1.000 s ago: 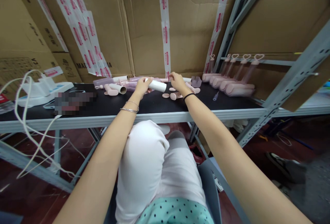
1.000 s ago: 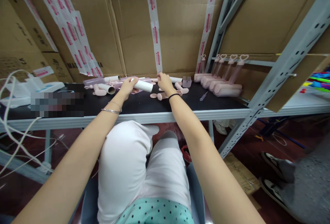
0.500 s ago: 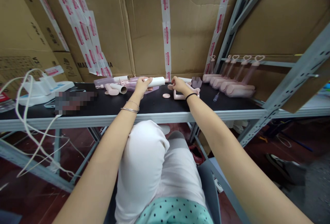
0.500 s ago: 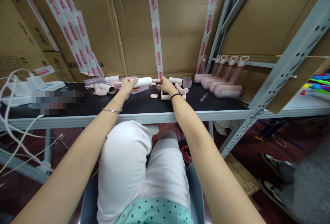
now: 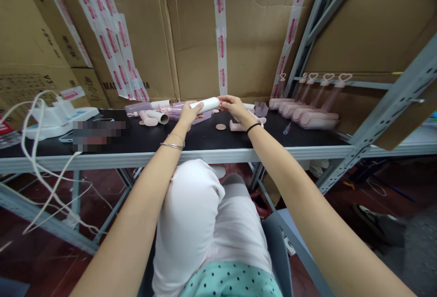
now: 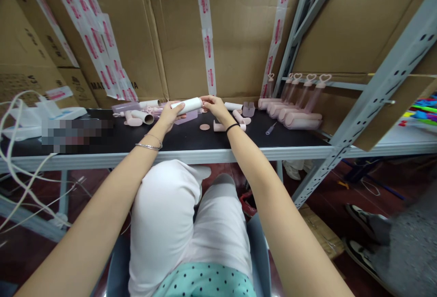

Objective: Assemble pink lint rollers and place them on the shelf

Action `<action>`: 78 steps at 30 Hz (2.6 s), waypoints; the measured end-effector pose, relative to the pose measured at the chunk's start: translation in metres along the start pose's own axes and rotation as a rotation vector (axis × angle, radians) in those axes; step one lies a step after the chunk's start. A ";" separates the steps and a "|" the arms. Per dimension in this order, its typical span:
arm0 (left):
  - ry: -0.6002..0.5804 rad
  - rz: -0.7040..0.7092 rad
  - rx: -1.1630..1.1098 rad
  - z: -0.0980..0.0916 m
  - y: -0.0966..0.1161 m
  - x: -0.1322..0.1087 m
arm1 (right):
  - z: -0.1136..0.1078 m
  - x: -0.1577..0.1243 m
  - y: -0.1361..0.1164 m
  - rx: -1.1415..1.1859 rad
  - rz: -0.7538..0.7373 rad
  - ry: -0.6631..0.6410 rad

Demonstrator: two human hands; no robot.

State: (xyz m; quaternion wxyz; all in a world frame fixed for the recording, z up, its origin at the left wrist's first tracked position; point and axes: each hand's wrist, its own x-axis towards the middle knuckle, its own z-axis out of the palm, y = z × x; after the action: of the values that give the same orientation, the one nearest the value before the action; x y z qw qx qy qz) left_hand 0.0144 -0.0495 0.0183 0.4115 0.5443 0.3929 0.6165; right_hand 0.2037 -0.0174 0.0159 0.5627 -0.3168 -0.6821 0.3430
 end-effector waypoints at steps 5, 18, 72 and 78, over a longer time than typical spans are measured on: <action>-0.022 0.017 0.015 0.000 -0.001 0.001 | -0.001 0.001 0.003 0.143 0.010 -0.089; -0.443 0.256 0.497 -0.008 -0.020 0.008 | 0.019 -0.007 -0.010 -0.203 -0.305 -0.114; -0.291 0.523 0.520 -0.009 -0.011 0.001 | 0.008 -0.010 -0.017 -0.619 -0.502 0.018; -0.122 0.723 0.491 -0.006 -0.001 -0.010 | 0.024 -0.020 -0.029 -0.600 -0.576 -0.068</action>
State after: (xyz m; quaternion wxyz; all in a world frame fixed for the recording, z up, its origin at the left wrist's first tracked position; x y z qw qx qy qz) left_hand 0.0088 -0.0587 0.0134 0.0504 0.7637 0.2871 0.5760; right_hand 0.1825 -0.0521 0.0255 0.4956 -0.2518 -0.8307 -0.0322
